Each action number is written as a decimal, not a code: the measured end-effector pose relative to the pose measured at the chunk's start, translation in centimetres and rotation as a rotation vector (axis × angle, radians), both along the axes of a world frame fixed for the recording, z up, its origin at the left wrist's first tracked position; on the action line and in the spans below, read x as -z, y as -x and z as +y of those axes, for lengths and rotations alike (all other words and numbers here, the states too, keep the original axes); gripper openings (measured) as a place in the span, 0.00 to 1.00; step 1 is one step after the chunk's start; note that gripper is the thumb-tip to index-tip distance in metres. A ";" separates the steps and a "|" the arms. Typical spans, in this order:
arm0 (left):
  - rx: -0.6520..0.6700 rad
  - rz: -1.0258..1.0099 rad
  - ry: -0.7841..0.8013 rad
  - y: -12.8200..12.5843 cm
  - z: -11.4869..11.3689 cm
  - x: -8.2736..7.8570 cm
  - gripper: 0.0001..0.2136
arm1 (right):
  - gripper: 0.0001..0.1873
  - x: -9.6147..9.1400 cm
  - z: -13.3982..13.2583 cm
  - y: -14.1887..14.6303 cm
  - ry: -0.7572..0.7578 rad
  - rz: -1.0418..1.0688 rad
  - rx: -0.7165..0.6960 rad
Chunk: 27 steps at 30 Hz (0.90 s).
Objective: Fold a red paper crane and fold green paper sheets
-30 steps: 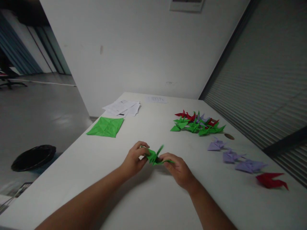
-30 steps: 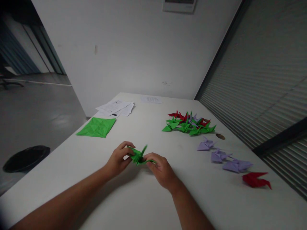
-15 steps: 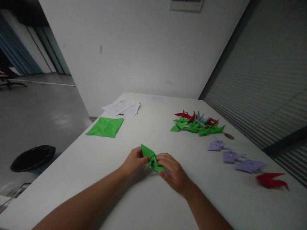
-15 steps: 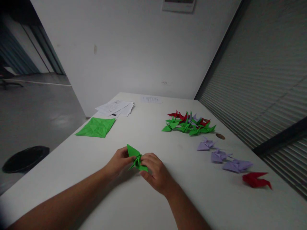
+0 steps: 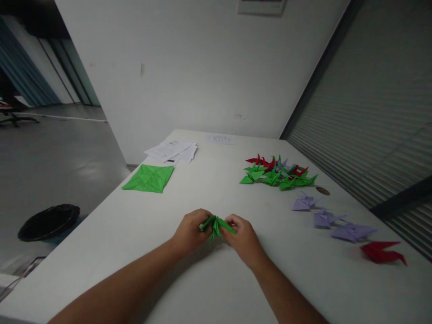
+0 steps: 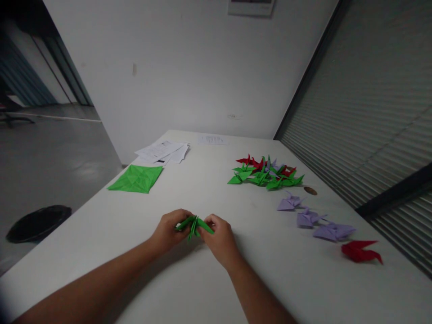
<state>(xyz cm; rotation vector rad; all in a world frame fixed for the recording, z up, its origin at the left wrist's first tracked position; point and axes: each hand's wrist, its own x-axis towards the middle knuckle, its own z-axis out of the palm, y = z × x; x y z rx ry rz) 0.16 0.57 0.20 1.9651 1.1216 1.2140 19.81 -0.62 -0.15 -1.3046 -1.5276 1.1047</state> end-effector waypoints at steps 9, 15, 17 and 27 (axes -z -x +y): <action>0.049 -0.020 0.120 0.3 0.4 0.7 0.09 | 0.14 -0.5 0.4 -0.5 -0.138 -0.326 0.109; 0.035 -0.439 0.474 -0.3 1.0 1.0 0.08 | 0.11 0.0 1.1 -1.7 -0.024 -0.224 0.042; 0.031 -0.535 0.551 -0.5 1.0 0.9 0.10 | 0.11 -0.2 1.1 -1.9 -0.028 -0.257 0.033; 0.058 -0.328 0.366 -0.5 0.9 1.2 0.09 | 0.17 -1.8 -0.5 -0.6 -0.572 -0.389 -0.139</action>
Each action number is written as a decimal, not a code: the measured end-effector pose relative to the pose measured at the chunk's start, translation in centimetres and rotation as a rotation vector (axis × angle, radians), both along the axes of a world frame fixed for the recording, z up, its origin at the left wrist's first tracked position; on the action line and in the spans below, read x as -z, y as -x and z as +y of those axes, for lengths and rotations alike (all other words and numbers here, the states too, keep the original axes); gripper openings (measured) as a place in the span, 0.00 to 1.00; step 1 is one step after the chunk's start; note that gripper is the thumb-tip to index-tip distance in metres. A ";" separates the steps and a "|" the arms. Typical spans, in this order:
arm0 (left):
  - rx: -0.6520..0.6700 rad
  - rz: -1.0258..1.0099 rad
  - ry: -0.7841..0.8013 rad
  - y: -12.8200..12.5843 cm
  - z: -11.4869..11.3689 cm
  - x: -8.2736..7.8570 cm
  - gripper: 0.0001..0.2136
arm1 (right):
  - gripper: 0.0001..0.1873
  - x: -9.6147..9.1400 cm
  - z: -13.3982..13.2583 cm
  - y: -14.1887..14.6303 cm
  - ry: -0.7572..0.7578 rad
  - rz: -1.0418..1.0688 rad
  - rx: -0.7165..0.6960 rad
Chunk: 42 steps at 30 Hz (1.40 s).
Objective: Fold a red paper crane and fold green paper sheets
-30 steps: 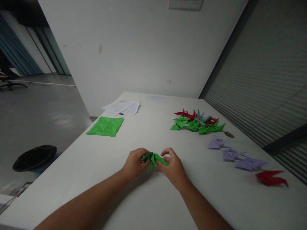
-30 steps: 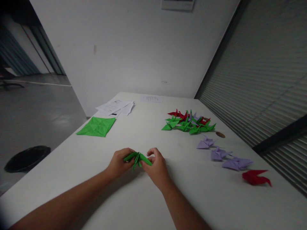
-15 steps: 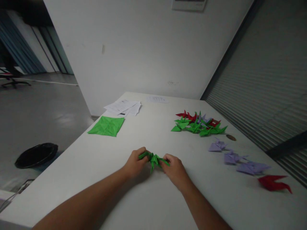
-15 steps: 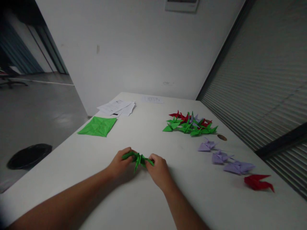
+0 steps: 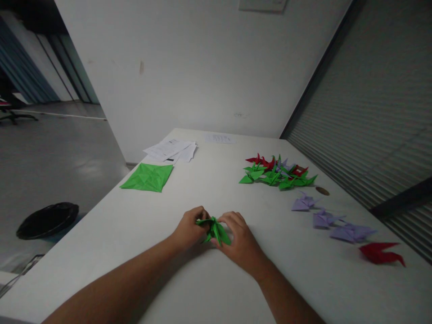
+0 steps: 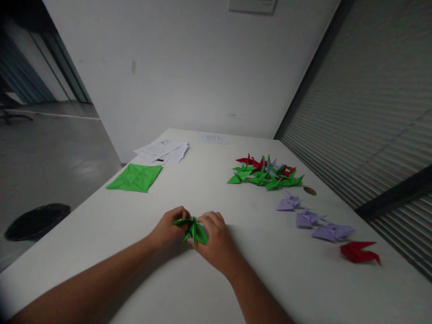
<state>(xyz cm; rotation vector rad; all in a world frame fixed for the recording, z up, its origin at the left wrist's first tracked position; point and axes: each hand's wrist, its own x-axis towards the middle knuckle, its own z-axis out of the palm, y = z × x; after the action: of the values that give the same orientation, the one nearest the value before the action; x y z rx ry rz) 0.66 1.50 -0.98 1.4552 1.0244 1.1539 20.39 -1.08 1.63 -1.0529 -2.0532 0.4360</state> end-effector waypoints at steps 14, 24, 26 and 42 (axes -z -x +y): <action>0.245 -0.424 0.294 -0.4 -0.4 0.2 0.27 | 0.06 0.5 0.3 -0.3 -0.063 0.229 0.073; 0.386 -0.568 0.459 0.5 -0.8 -0.7 0.29 | 0.14 1.2 1.1 -0.6 0.433 0.719 0.172; 0.400 -0.620 0.466 0.6 -0.8 -1.1 0.29 | 0.17 1.2 1.3 -0.5 0.632 0.936 0.138; 0.480 -0.703 0.472 0.1 -0.7 -0.8 0.27 | 0.19 2.1 0.9 0.9 1.087 1.097 -0.031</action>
<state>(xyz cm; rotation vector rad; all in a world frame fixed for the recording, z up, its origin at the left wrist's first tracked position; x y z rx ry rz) 0.57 0.77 -0.15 0.7561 0.3774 0.8809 19.44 -0.21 -0.47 -0.9546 -0.7537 1.7859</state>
